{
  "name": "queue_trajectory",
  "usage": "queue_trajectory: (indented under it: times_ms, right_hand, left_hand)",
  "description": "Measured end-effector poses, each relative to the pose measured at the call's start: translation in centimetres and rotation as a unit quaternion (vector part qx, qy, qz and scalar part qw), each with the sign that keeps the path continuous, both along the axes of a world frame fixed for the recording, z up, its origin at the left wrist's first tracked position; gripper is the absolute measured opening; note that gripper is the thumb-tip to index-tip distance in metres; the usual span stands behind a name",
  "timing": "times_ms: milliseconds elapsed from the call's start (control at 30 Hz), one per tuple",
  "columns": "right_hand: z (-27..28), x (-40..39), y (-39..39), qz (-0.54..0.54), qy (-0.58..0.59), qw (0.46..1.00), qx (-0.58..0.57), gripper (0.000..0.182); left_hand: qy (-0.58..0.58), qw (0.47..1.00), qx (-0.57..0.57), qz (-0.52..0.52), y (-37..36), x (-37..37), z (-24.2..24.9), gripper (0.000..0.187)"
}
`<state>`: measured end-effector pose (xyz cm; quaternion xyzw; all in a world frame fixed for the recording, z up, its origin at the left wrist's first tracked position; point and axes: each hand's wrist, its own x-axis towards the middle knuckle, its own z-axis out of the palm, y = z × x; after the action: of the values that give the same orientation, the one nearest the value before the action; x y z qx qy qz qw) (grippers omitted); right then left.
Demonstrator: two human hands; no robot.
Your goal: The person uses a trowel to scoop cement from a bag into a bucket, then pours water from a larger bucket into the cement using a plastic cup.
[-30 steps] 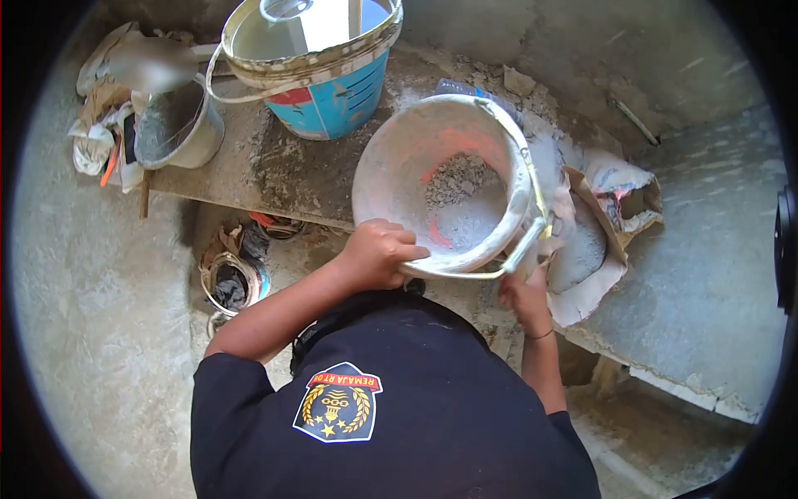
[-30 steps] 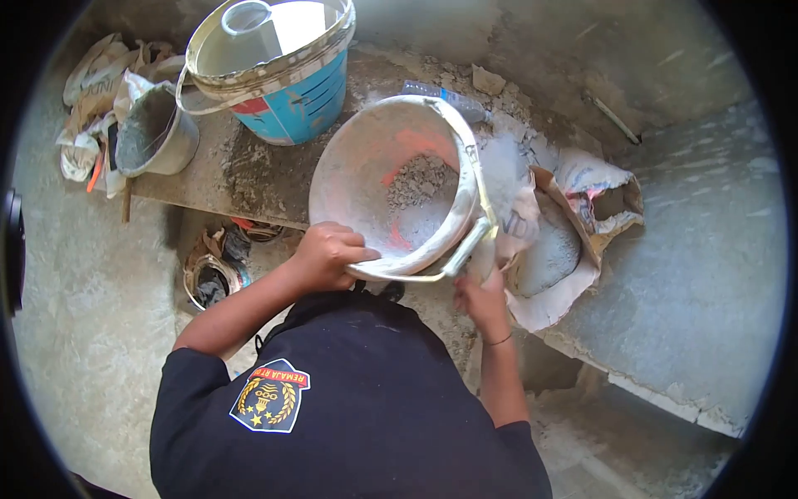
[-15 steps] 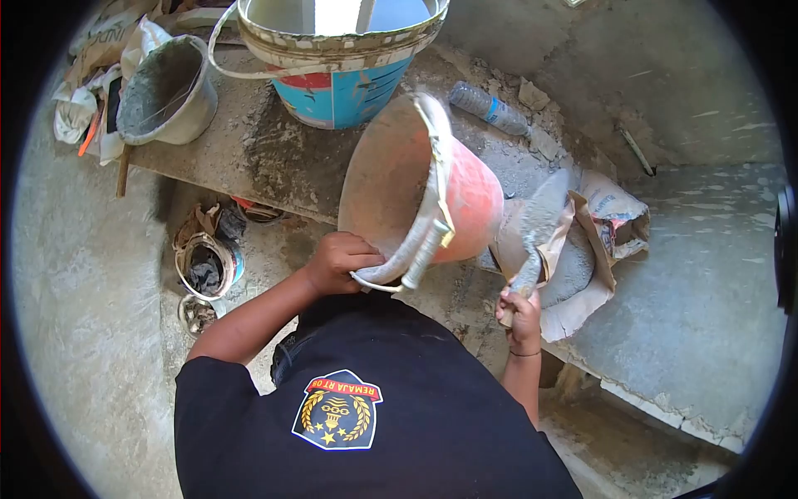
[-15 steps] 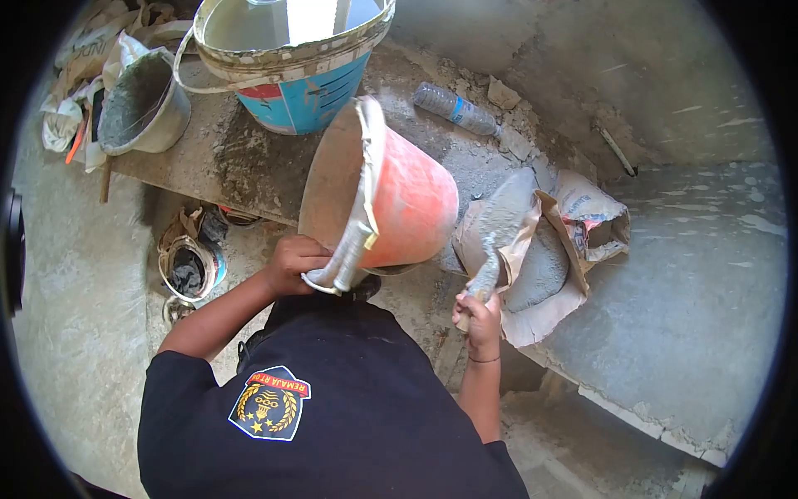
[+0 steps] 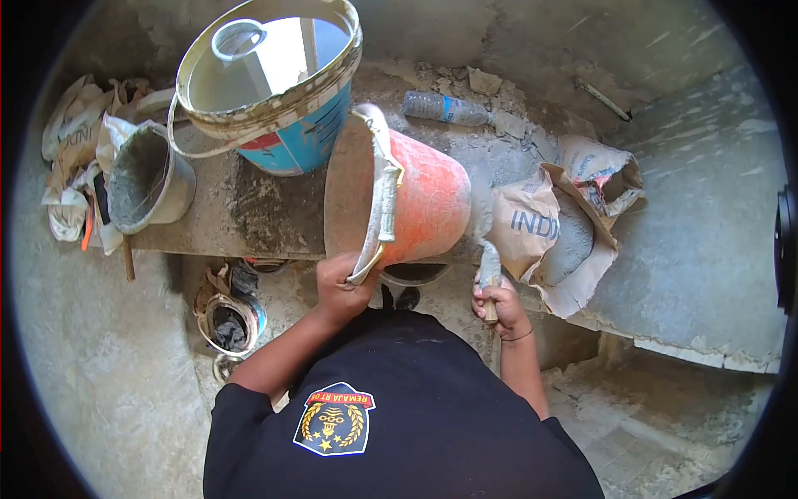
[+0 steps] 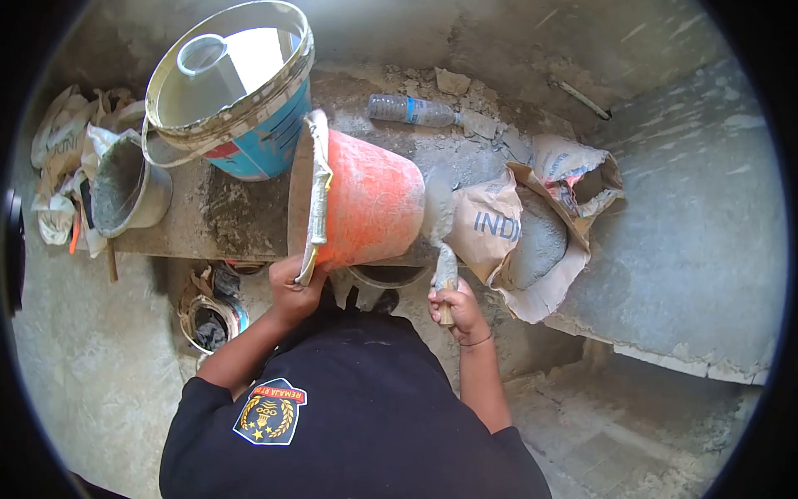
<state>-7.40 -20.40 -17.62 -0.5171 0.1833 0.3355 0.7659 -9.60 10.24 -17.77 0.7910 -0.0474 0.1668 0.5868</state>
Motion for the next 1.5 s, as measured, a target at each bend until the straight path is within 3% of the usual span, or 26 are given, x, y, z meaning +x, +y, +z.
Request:
queue_trajectory:
  times_ms: [133, 200, 233, 333, 467, 533, 600, 633, 667, 733, 767, 933, 1100, 1200, 1333, 1500]
  right_hand:
    - [-1.2, 0.6, 1.1, -0.157, -0.055, 0.986, 0.020, 0.024]
    - [-1.6, 0.6, 1.6, 0.059, -0.031, 0.997, -0.032, 0.020]
    - [-1.6, 0.5, 1.3, 0.040, -0.010, 0.998, 0.047, 0.016]
    - [-2.1, 1.1, 0.0, -0.061, -0.030, 0.998, 0.019, 0.016]
    - [-2.9, -0.3, 3.3, 0.041, 0.009, 0.999, 0.028, 0.024]
    - [-3.1, -0.3, 2.7, 0.009, 0.043, 0.997, 0.055, 0.024]
    - [-3.8, 0.8, 1.0, -0.047, 0.012, 0.996, 0.071, 0.012]
    - [-3.9, 0.9, 1.4, -0.114, 0.030, 0.989, 0.092, 0.011]
    - [-4.0, 0.0, 2.0, -0.112, 0.035, 0.989, 0.092, 0.011]
    - [-2.5, -0.4, 3.4, 0.077, -0.039, 0.996, -0.006, 0.013]
    - [-2.6, -0.3, 2.4, 0.063, 0.003, 0.998, -0.001, 0.018]
    - [-1.2, 0.1, 0.3, 0.060, -0.033, 0.998, -0.006, 0.022]
    - [0.8, -0.2, 0.3, -0.019, -0.077, 0.997, 0.001, 0.023]
    - [2.8, 0.2, 0.1, -0.066, -0.086, 0.994, 0.006, 0.024]
    - [6.2, 1.8, -0.2, -0.132, -0.133, 0.982, -0.012, 0.026]
    - [7.8, 4.8, -1.6, -0.175, -0.163, 0.969, -0.055, 0.028]
  left_hand:
    - [-0.034, 0.999, 0.029, -0.001, 0.1, -0.1, -0.7, 0.014]
    - [-0.069, 0.998, 0.009, 0.012, 0.2, 0.1, -1.0, 0.012]
    - [-0.071, 0.997, 0.013, 0.008, 0.6, 0.1, -0.9, 0.012]
    - [-0.044, 0.998, 0.035, 0.018, 1.2, 0.2, -0.5, 0.009]
    - [-0.053, 0.998, 0.028, 0.022, 1.3, 0.0, -1.0, 0.007]
    - [-0.052, 0.998, 0.027, 0.022, 1.4, 0.2, -0.8, 0.006]
    - [-0.069, 0.997, 0.020, 0.019, 1.2, 0.0, -0.8, 0.006]
    - [-0.065, 0.997, 0.018, 0.025, 1.1, -0.3, -1.1, 0.006]
    - [-0.061, 0.997, 0.030, 0.022, 1.3, -0.4, -1.3, 0.006]
    - [-0.071, 0.996, 0.044, 0.013, 1.9, 0.1, -1.3, 0.008]
    - [-0.067, 0.997, 0.047, 0.012, 2.4, -0.1, -1.3, 0.009]
    - [-0.089, 0.995, 0.048, -0.002, 1.6, 0.6, 0.3, 0.015]
    - [-0.132, 0.991, 0.033, 0.020, 0.2, 4.3, 2.6, 0.018]
    - [-0.157, 0.988, 0.010, 0.007, -1.1, 7.8, 4.6, 0.021]
    - [-0.054, 0.969, -0.241, 0.001, -2.7, 13.7, 5.7, 0.041]
    - [-0.043, 0.941, -0.334, -0.030, -6.2, 20.1, 7.2, 0.044]
